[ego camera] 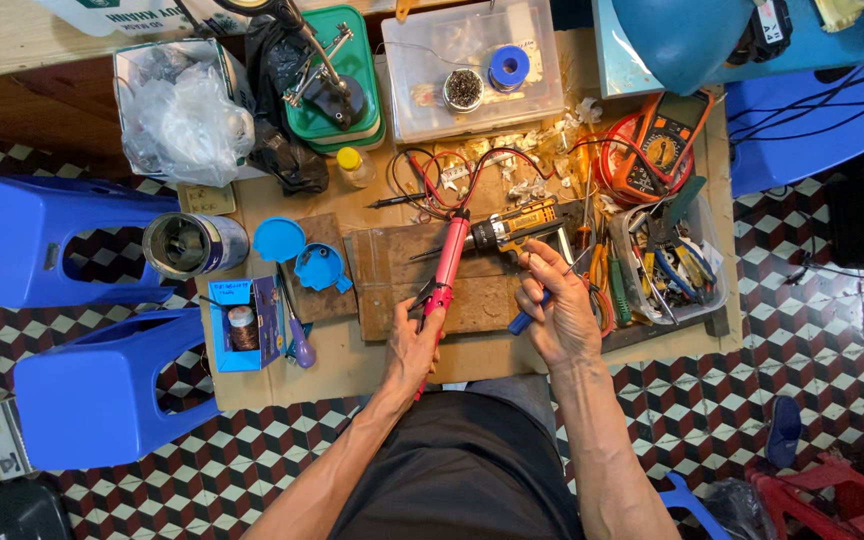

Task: The person disassembles a pink cylindrical electronic device using a screwdriver, removes the internal circuit board, and manipulates its components. They then reassemble the device and place it on the workbench.

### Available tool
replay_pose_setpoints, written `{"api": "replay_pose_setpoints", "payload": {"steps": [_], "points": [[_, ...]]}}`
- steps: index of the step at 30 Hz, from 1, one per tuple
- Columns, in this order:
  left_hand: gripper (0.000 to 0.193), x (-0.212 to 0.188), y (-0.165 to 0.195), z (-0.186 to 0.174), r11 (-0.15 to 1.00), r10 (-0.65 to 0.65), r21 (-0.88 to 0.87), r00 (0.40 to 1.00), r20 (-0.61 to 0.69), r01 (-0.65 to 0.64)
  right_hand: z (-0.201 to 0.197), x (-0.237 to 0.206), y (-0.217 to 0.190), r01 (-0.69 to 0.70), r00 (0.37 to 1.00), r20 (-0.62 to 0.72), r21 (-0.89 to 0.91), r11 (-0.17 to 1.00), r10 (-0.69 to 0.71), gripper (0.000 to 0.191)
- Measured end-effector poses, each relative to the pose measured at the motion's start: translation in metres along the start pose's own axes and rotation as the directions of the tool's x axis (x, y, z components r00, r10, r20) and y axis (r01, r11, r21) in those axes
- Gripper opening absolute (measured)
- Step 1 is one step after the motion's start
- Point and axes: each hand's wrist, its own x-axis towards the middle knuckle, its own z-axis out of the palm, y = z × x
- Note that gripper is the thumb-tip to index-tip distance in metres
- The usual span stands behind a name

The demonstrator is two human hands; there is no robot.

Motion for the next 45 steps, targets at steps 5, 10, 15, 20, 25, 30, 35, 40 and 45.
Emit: {"api": "replay_pose_setpoints", "payload": {"steps": [5,10,15,20,25,30,35,40,45], "points": [[0.067,0.001,-0.011,-0.001,1.000,0.005,0.013,1.000,-0.016,-0.005,0.007,-0.007,0.000,-0.021,0.999,-0.029,-0.081,0.996,0.019,0.025],[0.077,0.006,-0.025,-0.016,0.990,0.041,0.135,0.996,-0.083,-0.030,0.036,0.012,0.049,-0.201,0.975,0.007,-0.400,0.894,0.223,0.018],[0.077,-0.006,-0.052,-0.028,0.970,0.222,0.123,0.971,-0.092,-0.210,0.076,0.050,0.157,-0.216,0.947,-0.027,-0.790,0.574,0.319,0.013],[0.075,-0.025,-0.063,-0.036,0.904,0.426,0.089,0.891,-0.158,-0.417,0.111,0.079,0.209,0.016,0.958,0.129,-0.915,0.404,0.255,0.015],[0.081,-0.042,-0.043,-0.051,0.990,-0.091,-0.108,0.995,-0.029,0.088,0.106,0.072,0.180,-0.079,0.959,0.065,-0.873,0.482,0.274,0.023],[0.075,-0.037,-0.027,-0.063,0.939,-0.022,-0.340,0.996,0.082,0.049,0.049,0.032,0.092,-0.173,0.983,-0.088,-0.716,0.676,0.159,0.030],[0.058,-0.028,-0.020,-0.071,0.884,-0.030,-0.436,0.950,0.310,0.170,-0.005,-0.029,0.047,-0.287,0.954,-0.253,-0.593,0.753,0.164,0.033],[0.050,-0.028,-0.004,-0.068,0.895,-0.080,-0.395,0.947,0.311,0.205,0.007,-0.076,0.046,-0.225,0.973,-0.165,-0.844,0.487,0.162,0.048],[0.050,-0.031,0.008,-0.061,0.904,-0.029,-0.390,0.934,0.355,0.176,0.040,-0.082,0.055,0.066,0.995,0.083,-0.968,0.244,0.060,0.035]]}}
